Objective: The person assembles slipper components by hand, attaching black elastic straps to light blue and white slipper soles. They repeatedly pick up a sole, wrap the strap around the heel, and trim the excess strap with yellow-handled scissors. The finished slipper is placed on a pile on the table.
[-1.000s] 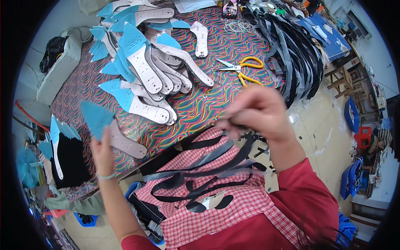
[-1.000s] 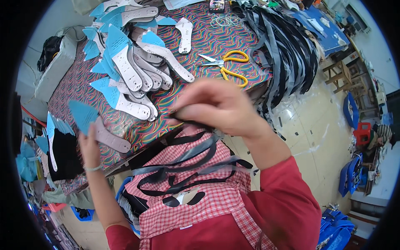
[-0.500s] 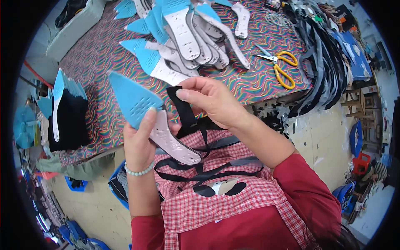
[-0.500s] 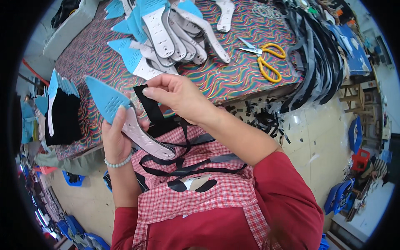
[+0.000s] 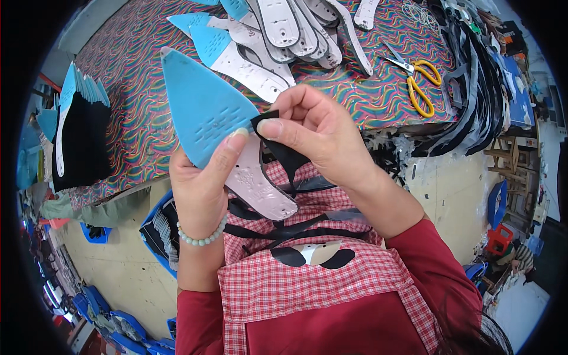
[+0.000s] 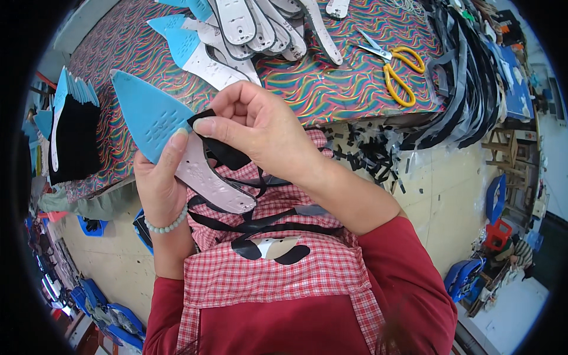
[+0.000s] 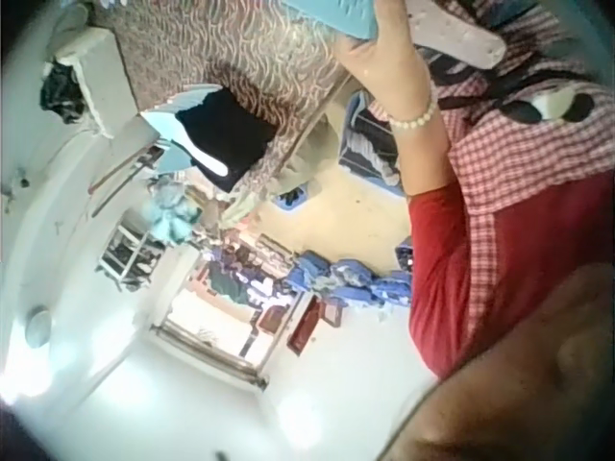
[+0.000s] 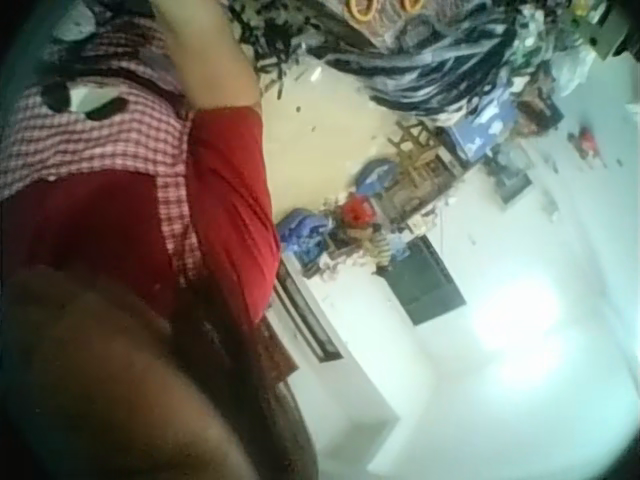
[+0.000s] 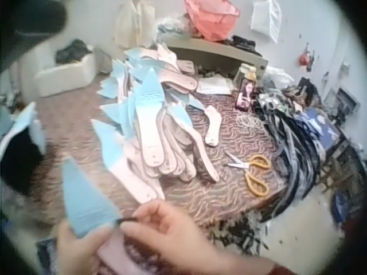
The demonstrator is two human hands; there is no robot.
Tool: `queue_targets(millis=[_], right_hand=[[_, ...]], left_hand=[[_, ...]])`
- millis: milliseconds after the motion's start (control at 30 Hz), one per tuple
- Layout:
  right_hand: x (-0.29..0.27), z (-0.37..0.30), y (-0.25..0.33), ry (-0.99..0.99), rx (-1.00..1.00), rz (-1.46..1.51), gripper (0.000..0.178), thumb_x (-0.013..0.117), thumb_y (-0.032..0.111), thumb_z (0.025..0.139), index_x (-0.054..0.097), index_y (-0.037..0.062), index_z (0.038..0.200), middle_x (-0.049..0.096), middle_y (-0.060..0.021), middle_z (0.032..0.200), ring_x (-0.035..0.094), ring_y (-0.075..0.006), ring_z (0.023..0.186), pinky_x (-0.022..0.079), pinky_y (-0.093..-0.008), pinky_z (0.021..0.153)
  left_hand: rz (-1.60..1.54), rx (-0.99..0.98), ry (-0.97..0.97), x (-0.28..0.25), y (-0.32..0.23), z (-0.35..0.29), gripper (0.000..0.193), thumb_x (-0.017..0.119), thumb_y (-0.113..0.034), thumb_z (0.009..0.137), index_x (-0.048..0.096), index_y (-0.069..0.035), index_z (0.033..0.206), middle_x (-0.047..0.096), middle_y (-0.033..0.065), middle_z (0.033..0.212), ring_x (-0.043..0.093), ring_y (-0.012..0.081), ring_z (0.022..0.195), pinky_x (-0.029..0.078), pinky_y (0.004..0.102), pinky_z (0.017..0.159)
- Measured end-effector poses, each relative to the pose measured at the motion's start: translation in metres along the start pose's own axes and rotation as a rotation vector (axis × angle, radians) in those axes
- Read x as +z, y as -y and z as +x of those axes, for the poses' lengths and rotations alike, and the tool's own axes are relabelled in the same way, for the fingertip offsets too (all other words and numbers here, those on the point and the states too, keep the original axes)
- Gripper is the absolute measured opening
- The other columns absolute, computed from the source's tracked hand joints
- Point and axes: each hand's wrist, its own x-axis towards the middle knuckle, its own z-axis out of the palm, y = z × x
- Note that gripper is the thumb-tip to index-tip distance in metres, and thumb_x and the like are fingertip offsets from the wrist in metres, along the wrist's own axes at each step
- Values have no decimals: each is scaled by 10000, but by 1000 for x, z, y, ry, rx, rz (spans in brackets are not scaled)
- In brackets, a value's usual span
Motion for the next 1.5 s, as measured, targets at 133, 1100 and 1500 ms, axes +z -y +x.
queue_targets(millis=[133, 1100, 1500], right_hand=[[1, -5, -11, -73, -247, -219, 134, 692, 86, 828, 620, 2, 903, 626, -51, 911, 607, -84, 796, 489, -213, 678], [6, -34, -13, 108, -219, -305, 137, 692, 132, 830, 691, 13, 899, 614, -44, 848, 571, -127, 814, 448, -245, 728], [-28, -16, 8, 97, -298, -504, 151, 673, 70, 831, 697, 36, 976, 648, -42, 890, 591, -105, 815, 483, -247, 720]], left_hand=[[63, -31, 21, 3, -14, -5, 156, 690, -29, 820, 683, 22, 967, 675, 41, 920, 605, 82, 776, 465, 225, 741], [13, 304, 184, 21, -32, -6, 411, 424, -173, 966, 462, 140, 1229, 610, 226, 985, 611, 220, 739, 515, 310, 640], [68, 320, 232, 19, -31, 9, 390, 455, -138, 953, 481, 141, 1224, 637, 222, 964, 649, 290, 836, 526, 374, 771]])
